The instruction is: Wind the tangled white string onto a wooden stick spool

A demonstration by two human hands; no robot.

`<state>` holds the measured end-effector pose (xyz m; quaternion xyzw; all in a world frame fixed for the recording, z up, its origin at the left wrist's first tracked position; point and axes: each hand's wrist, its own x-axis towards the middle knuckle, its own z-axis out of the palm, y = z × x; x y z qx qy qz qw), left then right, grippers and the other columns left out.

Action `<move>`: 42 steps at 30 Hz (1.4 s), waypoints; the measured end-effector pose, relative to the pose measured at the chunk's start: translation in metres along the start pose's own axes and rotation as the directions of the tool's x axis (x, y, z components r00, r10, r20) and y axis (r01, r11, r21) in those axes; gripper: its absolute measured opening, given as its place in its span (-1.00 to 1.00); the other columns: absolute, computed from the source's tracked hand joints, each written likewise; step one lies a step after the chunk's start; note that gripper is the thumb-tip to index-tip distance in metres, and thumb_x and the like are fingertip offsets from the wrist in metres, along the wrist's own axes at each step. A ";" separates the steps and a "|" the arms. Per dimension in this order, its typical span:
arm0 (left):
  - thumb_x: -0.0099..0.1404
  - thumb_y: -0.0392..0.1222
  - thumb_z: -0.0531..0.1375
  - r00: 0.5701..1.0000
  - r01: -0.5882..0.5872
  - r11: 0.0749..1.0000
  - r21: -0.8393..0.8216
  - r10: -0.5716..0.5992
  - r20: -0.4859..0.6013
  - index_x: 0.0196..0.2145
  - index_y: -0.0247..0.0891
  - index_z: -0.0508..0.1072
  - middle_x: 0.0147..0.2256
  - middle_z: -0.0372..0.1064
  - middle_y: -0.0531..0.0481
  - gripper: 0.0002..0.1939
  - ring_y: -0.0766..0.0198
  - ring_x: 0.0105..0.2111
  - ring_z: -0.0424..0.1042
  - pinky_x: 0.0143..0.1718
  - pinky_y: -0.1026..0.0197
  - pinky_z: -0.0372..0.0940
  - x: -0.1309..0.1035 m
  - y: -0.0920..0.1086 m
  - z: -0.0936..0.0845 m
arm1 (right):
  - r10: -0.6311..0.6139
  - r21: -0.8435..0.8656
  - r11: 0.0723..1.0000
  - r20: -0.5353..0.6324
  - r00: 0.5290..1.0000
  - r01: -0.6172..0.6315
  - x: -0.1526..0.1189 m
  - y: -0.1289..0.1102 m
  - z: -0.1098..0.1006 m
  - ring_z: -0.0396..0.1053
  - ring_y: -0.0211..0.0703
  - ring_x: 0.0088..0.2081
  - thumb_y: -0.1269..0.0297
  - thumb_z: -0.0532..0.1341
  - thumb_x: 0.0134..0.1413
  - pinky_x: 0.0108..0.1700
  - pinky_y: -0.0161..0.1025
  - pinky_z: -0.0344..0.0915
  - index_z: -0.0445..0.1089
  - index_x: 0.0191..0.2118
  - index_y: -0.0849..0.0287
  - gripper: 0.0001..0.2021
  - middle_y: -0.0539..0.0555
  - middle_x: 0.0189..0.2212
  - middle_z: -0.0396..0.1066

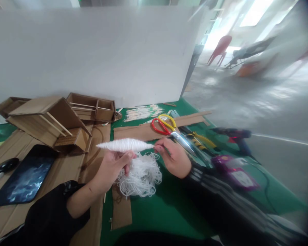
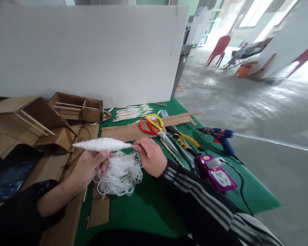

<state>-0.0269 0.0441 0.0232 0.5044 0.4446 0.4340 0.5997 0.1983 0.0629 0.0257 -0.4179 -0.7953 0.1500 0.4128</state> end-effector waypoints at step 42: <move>0.15 0.03 0.29 0.947 -0.162 0.986 0.039 0.166 -0.273 -0.45 -0.25 0.30 -0.48 0.31 0.08 -0.68 0.33 -0.47 0.34 -0.42 0.32 0.30 -0.008 -0.011 0.032 | 0.019 0.274 0.959 0.171 0.985 -0.066 -0.026 -0.040 0.042 0.32 -0.15 -0.30 0.40 0.20 -0.02 -0.17 -0.18 0.23 0.33 -0.38 0.12 -0.95 0.00 -0.40 0.43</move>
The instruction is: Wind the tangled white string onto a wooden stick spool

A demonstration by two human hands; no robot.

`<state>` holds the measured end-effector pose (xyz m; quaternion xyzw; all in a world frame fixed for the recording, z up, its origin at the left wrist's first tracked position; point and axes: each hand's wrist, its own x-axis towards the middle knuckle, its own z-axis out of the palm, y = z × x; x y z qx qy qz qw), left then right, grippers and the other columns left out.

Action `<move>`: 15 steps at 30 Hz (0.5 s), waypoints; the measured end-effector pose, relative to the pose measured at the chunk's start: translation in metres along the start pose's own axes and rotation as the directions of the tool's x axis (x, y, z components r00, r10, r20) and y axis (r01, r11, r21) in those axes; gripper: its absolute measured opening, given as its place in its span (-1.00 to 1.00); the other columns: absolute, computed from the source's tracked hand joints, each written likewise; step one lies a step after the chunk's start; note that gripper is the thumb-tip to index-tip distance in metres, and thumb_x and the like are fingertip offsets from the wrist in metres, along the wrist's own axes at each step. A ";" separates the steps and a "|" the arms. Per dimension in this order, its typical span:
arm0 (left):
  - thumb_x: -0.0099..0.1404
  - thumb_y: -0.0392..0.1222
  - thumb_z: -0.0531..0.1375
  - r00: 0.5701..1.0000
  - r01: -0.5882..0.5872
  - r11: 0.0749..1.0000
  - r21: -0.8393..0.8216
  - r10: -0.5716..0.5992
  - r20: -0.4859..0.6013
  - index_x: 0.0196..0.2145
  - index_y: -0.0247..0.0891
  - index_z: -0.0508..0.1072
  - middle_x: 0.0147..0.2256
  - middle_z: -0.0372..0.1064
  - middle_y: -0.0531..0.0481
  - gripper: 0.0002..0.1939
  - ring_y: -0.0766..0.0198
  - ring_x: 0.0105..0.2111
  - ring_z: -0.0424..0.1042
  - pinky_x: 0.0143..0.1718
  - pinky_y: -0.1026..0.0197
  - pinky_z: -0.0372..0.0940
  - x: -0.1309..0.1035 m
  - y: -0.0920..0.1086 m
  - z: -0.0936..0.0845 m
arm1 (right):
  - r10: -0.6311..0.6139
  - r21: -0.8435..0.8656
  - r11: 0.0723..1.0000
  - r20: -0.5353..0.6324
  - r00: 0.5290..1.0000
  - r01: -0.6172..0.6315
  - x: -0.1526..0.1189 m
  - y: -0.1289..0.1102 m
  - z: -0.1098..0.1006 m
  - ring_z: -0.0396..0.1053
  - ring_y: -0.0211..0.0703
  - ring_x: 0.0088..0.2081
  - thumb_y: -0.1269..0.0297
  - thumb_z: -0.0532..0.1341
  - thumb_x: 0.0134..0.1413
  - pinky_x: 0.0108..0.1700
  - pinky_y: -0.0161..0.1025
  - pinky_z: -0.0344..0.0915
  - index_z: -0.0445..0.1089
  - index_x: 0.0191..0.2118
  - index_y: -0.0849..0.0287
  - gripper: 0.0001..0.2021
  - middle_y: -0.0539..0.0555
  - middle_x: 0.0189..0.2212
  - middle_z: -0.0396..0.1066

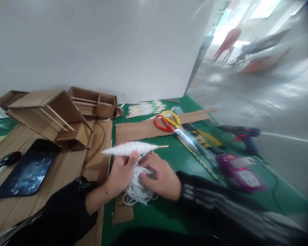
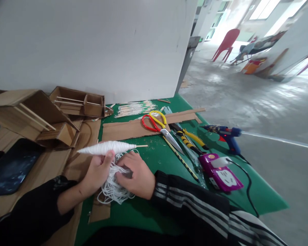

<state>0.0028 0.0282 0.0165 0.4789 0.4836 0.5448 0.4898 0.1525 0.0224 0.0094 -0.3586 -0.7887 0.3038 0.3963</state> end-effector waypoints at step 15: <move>0.23 0.25 0.12 0.992 0.078 0.992 0.102 -0.087 0.087 -0.59 -0.30 0.35 -0.63 0.26 0.06 -0.47 0.37 -0.63 0.23 -0.59 0.33 0.17 0.013 -0.002 -0.021 | 0.186 0.070 0.980 0.030 0.982 -0.188 0.007 0.007 -0.017 0.22 -0.33 -0.50 0.49 0.17 -0.11 -0.44 -0.38 0.18 0.24 -0.37 0.14 -0.86 -0.10 -0.50 0.32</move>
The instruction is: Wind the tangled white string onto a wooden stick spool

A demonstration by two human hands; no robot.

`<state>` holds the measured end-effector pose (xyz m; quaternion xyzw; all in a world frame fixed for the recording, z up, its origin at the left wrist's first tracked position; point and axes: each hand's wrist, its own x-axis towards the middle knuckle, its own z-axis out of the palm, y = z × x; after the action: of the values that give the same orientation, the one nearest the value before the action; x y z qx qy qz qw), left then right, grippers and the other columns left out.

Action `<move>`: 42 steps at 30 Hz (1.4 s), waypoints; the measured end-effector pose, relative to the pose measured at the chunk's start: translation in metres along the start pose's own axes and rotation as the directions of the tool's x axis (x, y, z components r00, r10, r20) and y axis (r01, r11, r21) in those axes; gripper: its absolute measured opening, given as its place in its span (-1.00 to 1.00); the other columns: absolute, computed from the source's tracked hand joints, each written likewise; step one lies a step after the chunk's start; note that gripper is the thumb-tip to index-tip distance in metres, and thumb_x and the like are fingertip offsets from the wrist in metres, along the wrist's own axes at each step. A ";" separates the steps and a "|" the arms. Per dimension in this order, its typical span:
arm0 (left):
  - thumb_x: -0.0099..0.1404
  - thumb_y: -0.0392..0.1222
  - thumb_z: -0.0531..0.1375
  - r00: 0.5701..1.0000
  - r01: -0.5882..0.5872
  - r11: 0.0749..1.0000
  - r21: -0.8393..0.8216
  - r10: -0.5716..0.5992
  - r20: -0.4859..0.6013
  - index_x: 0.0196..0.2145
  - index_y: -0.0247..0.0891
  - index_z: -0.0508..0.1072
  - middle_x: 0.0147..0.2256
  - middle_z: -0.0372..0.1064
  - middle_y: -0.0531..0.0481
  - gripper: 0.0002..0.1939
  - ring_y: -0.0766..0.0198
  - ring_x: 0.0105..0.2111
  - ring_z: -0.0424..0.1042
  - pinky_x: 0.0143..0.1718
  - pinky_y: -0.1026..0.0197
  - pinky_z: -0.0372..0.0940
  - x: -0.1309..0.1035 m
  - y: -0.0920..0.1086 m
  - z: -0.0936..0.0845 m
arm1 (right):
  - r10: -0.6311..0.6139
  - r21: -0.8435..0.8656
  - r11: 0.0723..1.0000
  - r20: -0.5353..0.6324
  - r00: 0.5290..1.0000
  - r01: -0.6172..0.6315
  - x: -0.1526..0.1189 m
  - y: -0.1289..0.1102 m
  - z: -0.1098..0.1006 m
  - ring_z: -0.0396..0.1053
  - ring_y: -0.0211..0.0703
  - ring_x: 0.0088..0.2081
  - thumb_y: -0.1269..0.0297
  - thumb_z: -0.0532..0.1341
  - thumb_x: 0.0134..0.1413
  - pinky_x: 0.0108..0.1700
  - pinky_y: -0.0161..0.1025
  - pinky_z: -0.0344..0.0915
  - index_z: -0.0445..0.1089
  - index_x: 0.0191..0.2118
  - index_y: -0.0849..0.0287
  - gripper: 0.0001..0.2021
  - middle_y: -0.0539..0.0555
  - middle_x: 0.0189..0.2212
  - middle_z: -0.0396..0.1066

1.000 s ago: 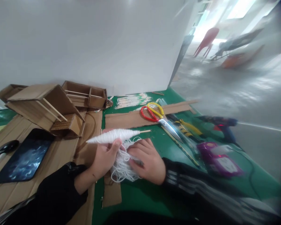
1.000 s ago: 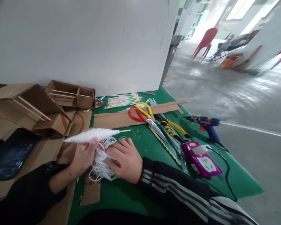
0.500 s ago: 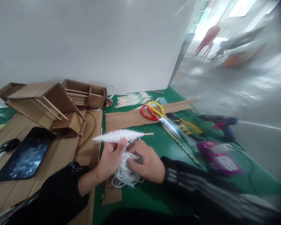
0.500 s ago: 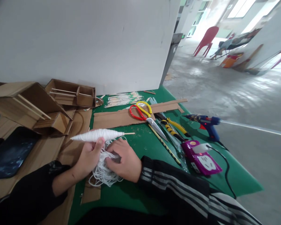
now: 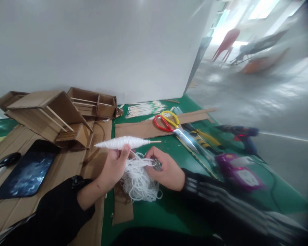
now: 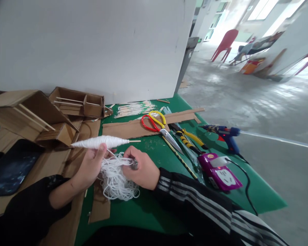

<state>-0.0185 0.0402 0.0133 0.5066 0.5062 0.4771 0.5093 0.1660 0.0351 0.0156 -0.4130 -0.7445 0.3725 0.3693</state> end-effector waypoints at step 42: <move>0.36 0.08 0.02 0.976 -0.216 0.950 0.226 0.218 0.014 -0.57 -0.28 0.45 -0.68 0.23 0.07 -0.50 0.34 -0.67 0.26 -0.61 0.31 0.21 -0.007 -0.012 -0.009 | -0.397 -0.168 0.886 0.212 0.893 0.433 -0.010 -0.004 -0.015 0.25 -0.21 -0.43 0.42 0.04 0.10 -0.20 -0.16 0.17 0.28 -0.31 0.15 -0.90 0.00 -0.49 0.38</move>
<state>-0.0284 0.0327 0.0020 0.6111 0.5013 0.4724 0.3899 0.1813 0.0284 0.0235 -0.2467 -0.8799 0.2378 0.3293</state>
